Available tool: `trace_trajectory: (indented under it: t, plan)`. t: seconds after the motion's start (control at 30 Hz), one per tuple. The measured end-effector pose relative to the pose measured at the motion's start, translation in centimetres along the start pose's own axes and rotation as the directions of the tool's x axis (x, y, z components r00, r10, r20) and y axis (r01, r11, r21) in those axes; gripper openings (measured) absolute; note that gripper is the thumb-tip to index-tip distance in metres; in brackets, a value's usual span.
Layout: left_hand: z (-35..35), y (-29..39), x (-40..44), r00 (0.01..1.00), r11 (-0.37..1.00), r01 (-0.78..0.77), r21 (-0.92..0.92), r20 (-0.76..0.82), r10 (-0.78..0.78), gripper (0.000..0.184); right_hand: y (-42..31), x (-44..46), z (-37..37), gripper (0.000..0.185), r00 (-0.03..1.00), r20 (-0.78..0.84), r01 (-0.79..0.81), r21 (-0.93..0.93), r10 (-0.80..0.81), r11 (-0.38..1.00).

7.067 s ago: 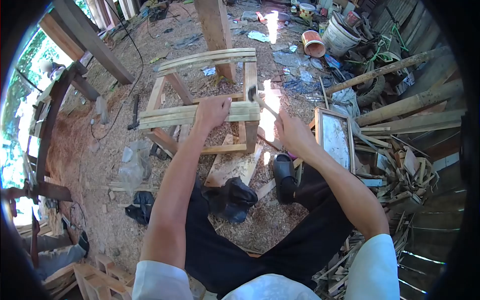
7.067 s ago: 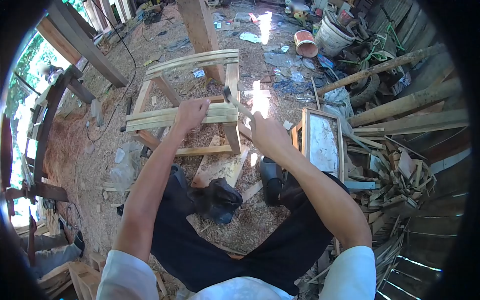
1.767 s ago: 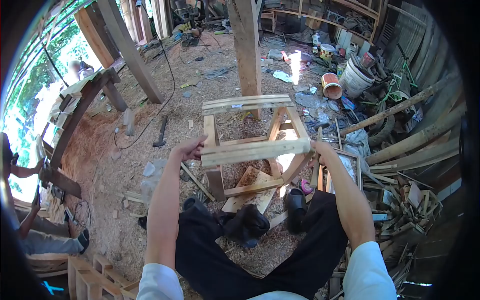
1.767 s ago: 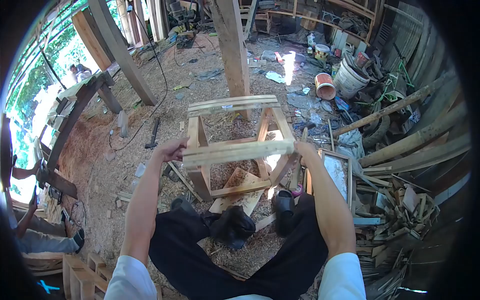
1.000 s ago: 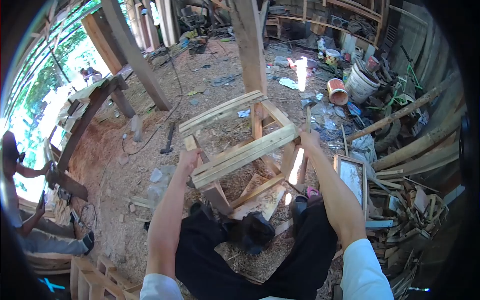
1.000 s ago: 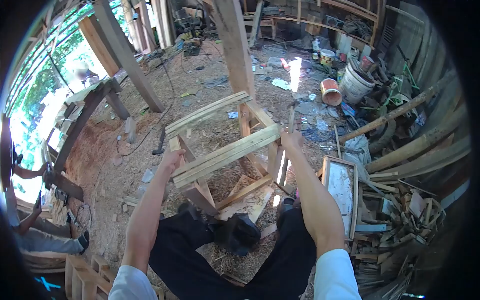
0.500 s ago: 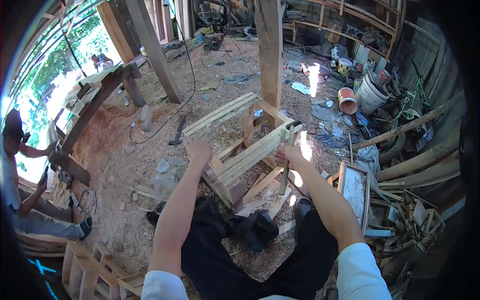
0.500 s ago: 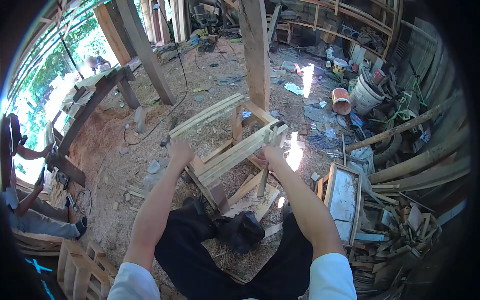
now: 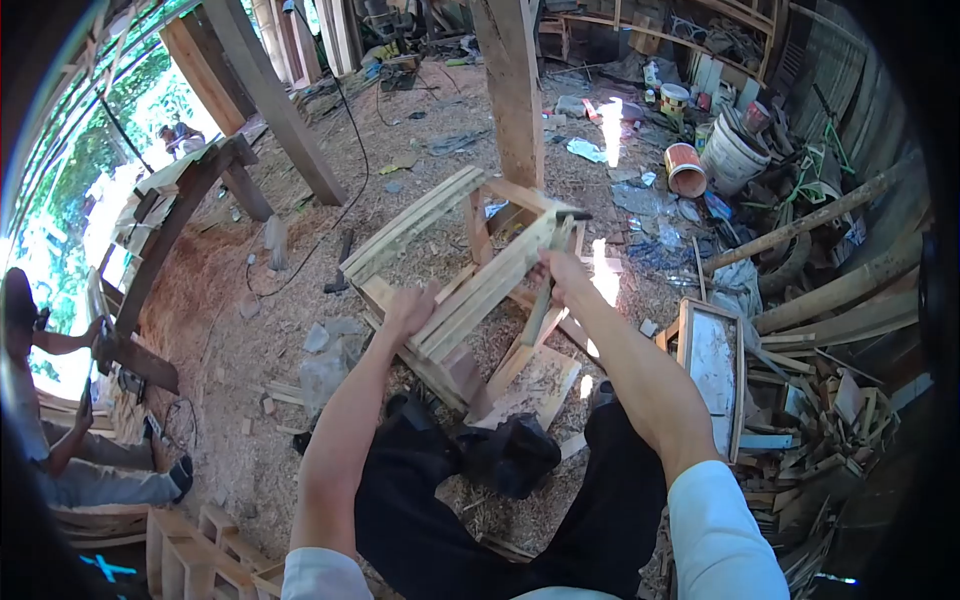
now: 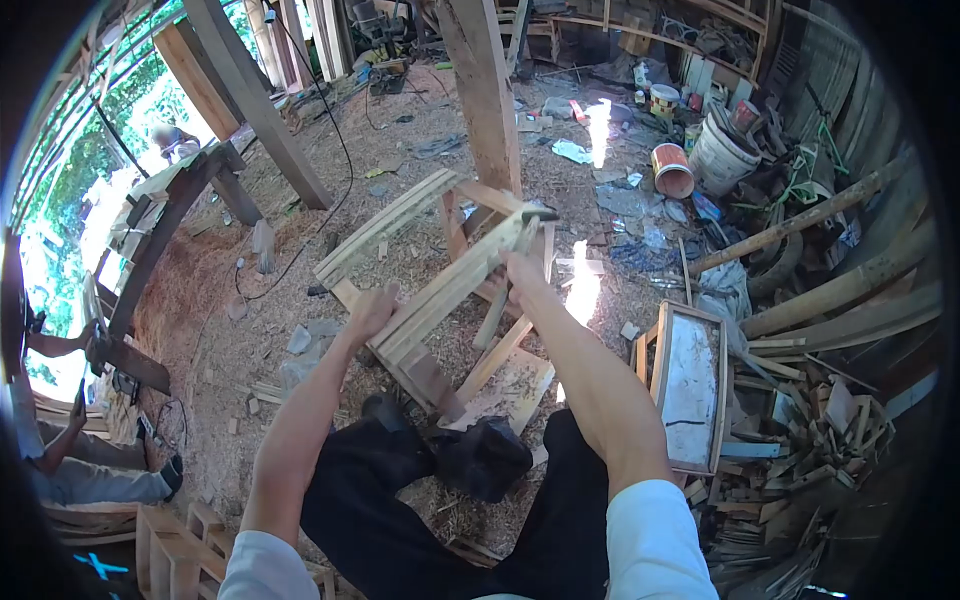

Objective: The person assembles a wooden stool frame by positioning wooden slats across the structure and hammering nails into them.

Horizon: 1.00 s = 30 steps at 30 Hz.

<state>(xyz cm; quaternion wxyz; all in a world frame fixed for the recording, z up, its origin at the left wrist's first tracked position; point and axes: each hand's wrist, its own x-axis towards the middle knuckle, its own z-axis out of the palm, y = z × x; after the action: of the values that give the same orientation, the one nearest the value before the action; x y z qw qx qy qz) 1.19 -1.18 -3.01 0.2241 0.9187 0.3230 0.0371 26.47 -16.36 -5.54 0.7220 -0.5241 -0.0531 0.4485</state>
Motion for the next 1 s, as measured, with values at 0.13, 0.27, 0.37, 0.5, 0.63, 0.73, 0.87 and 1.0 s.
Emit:
trace_trajectory:
  t: [0.13, 0.27, 0.37, 0.5, 0.63, 0.73, 0.87, 1.0]
  plan:
    - [-1.0, 4.5, 0.7, 0.997, 0.999, 0.044, -0.025, -0.065, -0.045, 0.049, -2.2, -0.9, 1.5, 0.010, 0.992, -0.001, 0.123, 0.095, -0.124, 0.988]
    - [1.2, 12.3, 0.5, 0.993, 0.995, 0.067, 0.074, -0.100, -0.059, 0.049, -3.5, -6.8, 2.5, 0.012, 0.980, -0.197, -0.005, -0.217, -0.039, 0.976]
    - [5.4, 15.1, 2.0, 0.993, 0.996, 0.018, 0.090, -0.115, -0.008, 0.054, -1.9, -3.6, -4.2, 0.012, 0.952, -0.305, -0.095, -0.249, 0.015, 0.964]
    - [5.8, 16.1, 3.4, 0.982, 0.987, -0.157, 0.008, 0.107, 0.156, 0.063, -1.8, -4.2, -8.9, 0.010, 0.958, -0.264, -0.155, -0.159, 0.109, 0.975]
    - [1.7, 13.4, 3.5, 0.959, 0.978, -0.173, 0.117, 0.248, 0.139, 0.074, -2.6, -8.9, -5.1, 0.014, 0.990, -0.067, -0.135, -0.198, 0.124, 0.971]
    - [-0.3, 9.7, 2.1, 0.964, 0.975, -0.151, 0.162, 0.244, 0.108, 0.076, -0.1, -6.5, -4.1, 0.014, 0.995, -0.051, -0.086, -0.113, 0.080, 0.990]
    - [2.0, 6.0, 1.7, 0.995, 0.963, 0.008, 0.269, 0.092, -0.034, 0.069, -0.3, -7.4, -0.4, 0.012, 0.988, -0.117, -0.119, -0.159, 0.101, 0.980]
    - [1.6, 6.8, 0.8, 0.995, 0.956, 0.082, 0.281, 0.024, -0.093, 0.064, -1.5, -8.0, 1.0, 0.011, 0.965, -0.263, -0.092, -0.246, 0.025, 0.965]
